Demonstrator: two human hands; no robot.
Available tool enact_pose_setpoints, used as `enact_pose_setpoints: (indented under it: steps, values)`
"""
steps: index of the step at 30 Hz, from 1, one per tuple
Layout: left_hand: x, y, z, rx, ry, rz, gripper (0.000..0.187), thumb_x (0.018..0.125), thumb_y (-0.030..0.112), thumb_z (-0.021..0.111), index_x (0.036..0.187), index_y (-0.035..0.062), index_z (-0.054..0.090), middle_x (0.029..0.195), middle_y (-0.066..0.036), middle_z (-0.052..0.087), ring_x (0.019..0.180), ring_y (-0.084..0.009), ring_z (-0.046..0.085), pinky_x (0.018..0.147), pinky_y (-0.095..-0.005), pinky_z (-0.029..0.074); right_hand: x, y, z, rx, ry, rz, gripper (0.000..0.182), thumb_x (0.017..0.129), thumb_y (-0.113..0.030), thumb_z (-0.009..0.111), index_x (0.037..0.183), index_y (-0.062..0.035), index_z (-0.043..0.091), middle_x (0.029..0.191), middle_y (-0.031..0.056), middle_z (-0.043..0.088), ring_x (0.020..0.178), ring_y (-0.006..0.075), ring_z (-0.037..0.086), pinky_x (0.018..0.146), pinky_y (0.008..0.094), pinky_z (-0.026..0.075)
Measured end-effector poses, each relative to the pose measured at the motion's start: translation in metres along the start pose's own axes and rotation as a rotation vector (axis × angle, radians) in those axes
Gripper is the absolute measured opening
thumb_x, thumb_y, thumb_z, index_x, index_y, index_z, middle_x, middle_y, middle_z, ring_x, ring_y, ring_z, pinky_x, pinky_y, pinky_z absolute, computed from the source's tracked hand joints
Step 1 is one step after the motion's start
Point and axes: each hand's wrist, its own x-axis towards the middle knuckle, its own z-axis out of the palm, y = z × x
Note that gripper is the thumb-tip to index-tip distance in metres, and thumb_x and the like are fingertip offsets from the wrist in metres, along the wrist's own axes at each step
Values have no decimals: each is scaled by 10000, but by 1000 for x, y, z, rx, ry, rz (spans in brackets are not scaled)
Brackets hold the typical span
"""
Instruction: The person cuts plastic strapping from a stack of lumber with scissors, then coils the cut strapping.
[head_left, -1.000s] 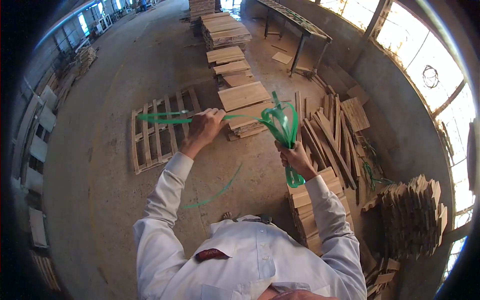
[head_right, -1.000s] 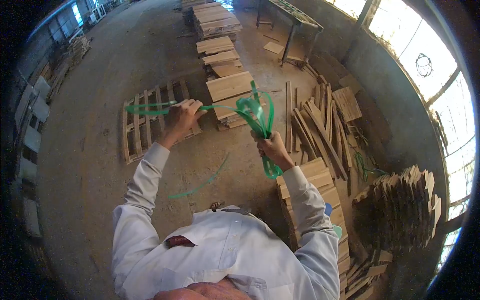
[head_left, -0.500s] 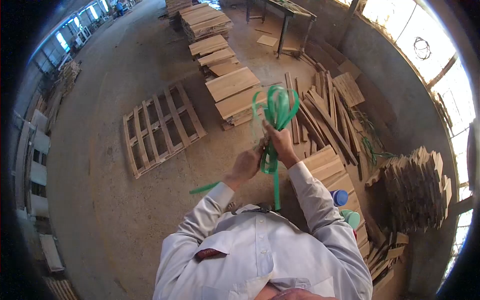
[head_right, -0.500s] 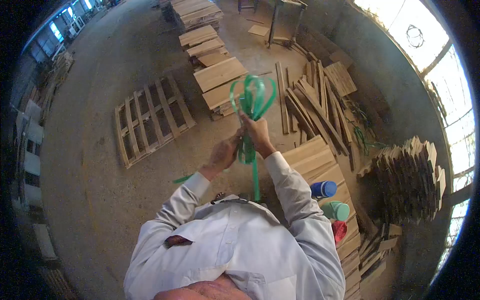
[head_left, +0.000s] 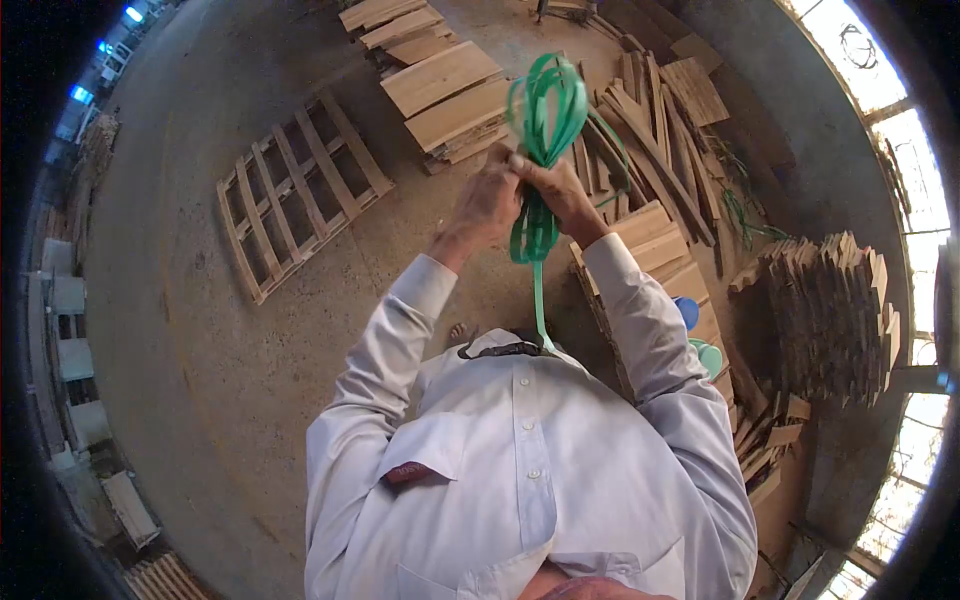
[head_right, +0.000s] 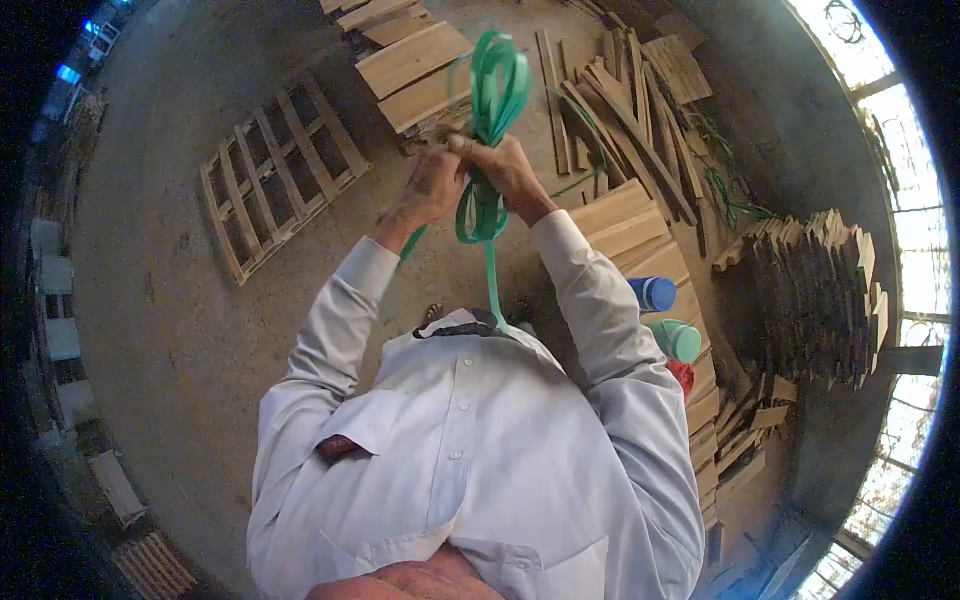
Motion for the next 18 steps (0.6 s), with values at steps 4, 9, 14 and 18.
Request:
enact_pose_setpoints:
  steps: [4,9,14,18]
  values:
    - [8,0,-10,-40,67,113,343,929,31,608,1271,14,595,1224,-251,589,1093,-460,638,893,-504,539,14,-13,-1,138,102,58,270,947,-303,756,969,-35,732,810,-13,663,690,70,593,605,258,456]
    - [14,10,-25,-147,155,175,381,907,8,613,1288,-11,594,1227,-263,598,1089,-455,633,911,-517,523,40,-20,-8,-152,132,3,278,962,-292,730,928,-16,723,774,15,672,663,103,603,584,288,447]
    - [-34,-19,-17,32,154,-79,318,958,79,567,1273,44,598,1054,-268,655,966,-468,655,809,-519,537,68,-51,-40,-158,334,-67,227,966,-242,722,961,-16,699,813,43,677,660,152,639,587,298,504]
    - [-104,-27,-26,125,10,-84,303,972,82,533,1258,116,629,1028,-197,686,899,-431,688,743,-525,552,78,-64,-88,215,246,-109,246,986,-199,699,1092,21,671,918,83,708,762,214,710,702,356,595]
